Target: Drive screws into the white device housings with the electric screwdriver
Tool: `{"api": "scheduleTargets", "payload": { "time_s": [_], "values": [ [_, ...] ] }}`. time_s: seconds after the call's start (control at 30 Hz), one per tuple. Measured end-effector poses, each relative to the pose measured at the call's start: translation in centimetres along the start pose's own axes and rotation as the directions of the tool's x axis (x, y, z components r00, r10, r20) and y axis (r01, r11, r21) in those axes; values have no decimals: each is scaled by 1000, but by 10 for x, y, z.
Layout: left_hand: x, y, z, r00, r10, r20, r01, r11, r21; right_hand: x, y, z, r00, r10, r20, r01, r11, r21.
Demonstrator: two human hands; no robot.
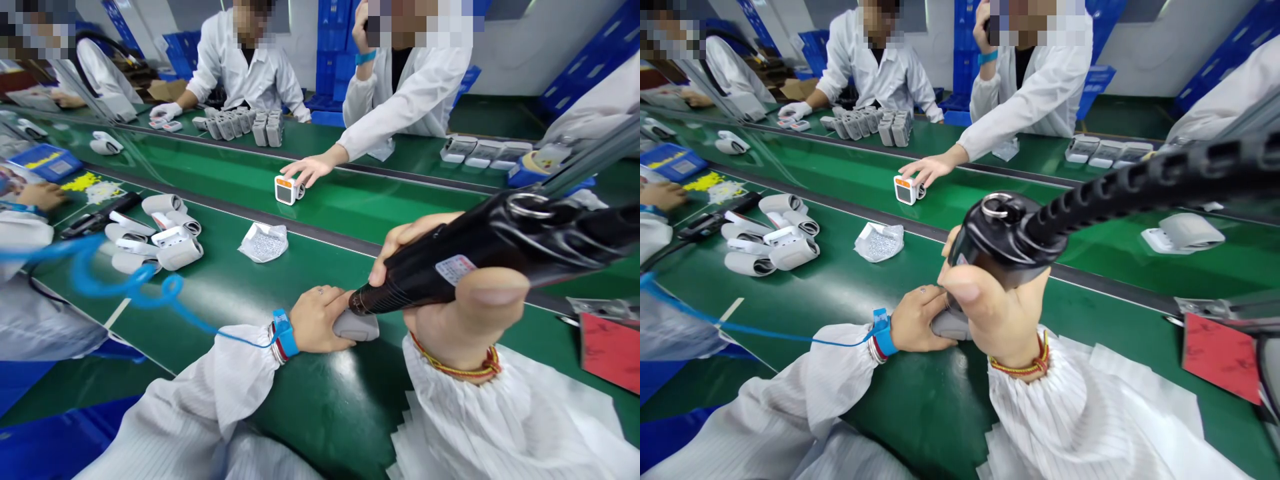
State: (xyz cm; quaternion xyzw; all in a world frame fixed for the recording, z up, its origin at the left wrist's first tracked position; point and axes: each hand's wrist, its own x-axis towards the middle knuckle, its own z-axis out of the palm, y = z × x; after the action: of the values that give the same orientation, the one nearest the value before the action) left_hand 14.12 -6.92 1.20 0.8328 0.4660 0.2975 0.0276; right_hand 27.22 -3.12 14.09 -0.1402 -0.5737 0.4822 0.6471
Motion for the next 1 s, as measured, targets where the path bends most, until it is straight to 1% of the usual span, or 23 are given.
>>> {"api": "scheduleTargets", "payload": {
  "time_s": [0.17,0.3,0.5,0.73,0.83,0.9,0.97,1.0],
  "values": [
    [1,1,0,999,-27,28,27,1000,-3,0,1,0,1000,16,18,-16,1000,3],
    [0,2,0,1000,-23,20,23,1000,-17,2,1,2,999,28,22,-29,999,18],
    [0,1,1,1000,-17,-10,16,1000,-17,3,1,1,998,54,38,-53,998,-15],
    [-1,0,3,1000,9,-16,-9,1000,6,0,5,0,998,61,36,-62,998,26],
    [-1,-4,2,1000,-6,28,5,1000,12,4,-2,-4,997,74,4,-74,996,51],
    [-1,-10,1,998,-34,57,32,999,33,9,-9,-11,997,77,-33,-74,995,60],
    [0,-19,1,995,-94,44,91,994,63,17,-13,-21,994,66,-92,-62,997,44],
    [0,-24,2,991,-134,24,132,988,76,22,-13,-26,989,51,-139,-51,999,5]
  ]
}}
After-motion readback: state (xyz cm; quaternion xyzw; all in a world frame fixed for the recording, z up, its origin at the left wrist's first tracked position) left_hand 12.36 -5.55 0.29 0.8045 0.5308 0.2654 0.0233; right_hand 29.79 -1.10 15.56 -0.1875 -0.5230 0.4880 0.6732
